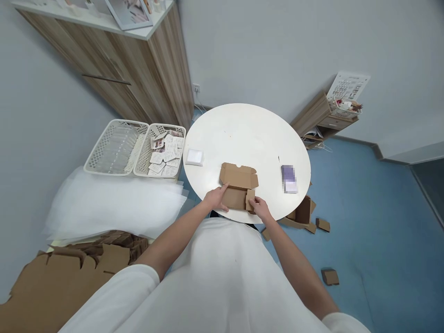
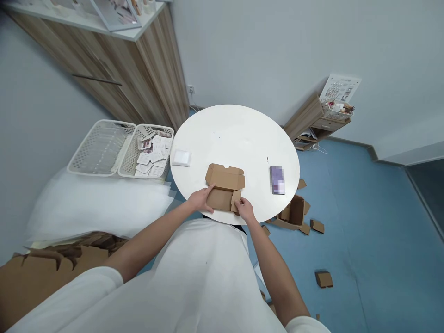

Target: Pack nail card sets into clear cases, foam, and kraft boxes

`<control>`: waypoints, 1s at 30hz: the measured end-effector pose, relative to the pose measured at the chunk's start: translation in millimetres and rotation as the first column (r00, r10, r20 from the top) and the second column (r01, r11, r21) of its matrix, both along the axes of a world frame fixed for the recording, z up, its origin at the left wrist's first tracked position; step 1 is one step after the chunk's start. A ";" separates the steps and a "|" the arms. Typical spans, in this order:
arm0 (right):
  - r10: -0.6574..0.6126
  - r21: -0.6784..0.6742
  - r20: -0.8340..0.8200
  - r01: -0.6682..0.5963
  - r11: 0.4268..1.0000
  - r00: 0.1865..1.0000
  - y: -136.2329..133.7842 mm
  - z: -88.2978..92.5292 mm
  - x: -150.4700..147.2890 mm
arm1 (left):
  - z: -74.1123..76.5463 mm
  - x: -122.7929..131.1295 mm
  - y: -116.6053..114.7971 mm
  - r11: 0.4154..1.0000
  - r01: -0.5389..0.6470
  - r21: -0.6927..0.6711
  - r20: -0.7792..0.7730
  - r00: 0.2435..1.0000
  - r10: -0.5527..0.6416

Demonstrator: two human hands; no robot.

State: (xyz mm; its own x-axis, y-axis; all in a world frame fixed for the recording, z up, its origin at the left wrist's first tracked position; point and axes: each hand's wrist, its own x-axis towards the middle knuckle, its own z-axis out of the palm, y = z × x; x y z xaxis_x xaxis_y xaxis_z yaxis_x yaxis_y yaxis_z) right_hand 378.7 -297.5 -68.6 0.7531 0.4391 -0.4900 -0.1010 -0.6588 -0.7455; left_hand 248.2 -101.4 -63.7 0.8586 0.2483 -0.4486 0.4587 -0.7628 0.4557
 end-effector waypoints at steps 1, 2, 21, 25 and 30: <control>0.011 -0.038 0.035 -0.009 0.999 0.999 1.8 -1.7 0.3 | -0.8 -0.1 -1.0 1.000 -0.004 -0.005 0.003 1.000 0.004; 0.020 -0.082 0.056 -0.015 0.996 0.998 3.4 -3.6 0.8 | -1.5 -0.3 -2.2 1.000 -0.009 -0.011 0.007 1.000 0.010; 0.157 -0.266 0.153 -0.112 0.957 0.976 8.6 -21.0 7.6 | -2.6 11.6 -18.0 0.989 -0.093 -0.116 -0.097 0.992 0.082; 0.127 -0.152 0.118 -0.109 0.982 0.985 3.5 -12.2 18.6 | -4.3 26.2 -17.5 0.989 -0.084 -0.124 -0.079 0.994 0.075; 0.170 0.021 -0.108 -0.169 0.985 0.980 -3.5 -2.5 41.5 | -4.6 45.2 -13.8 0.987 -0.056 -0.150 -0.073 0.996 0.046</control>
State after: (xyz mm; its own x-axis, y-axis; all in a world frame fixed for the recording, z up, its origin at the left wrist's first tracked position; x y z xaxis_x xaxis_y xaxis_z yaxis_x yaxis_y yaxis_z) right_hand 420.2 -301.0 -71.1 0.6097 0.5619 -0.5590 -0.0697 -0.6646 -0.7440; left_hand 293.5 -115.2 -68.3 0.8124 0.2155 -0.5417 0.5293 -0.6624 0.5302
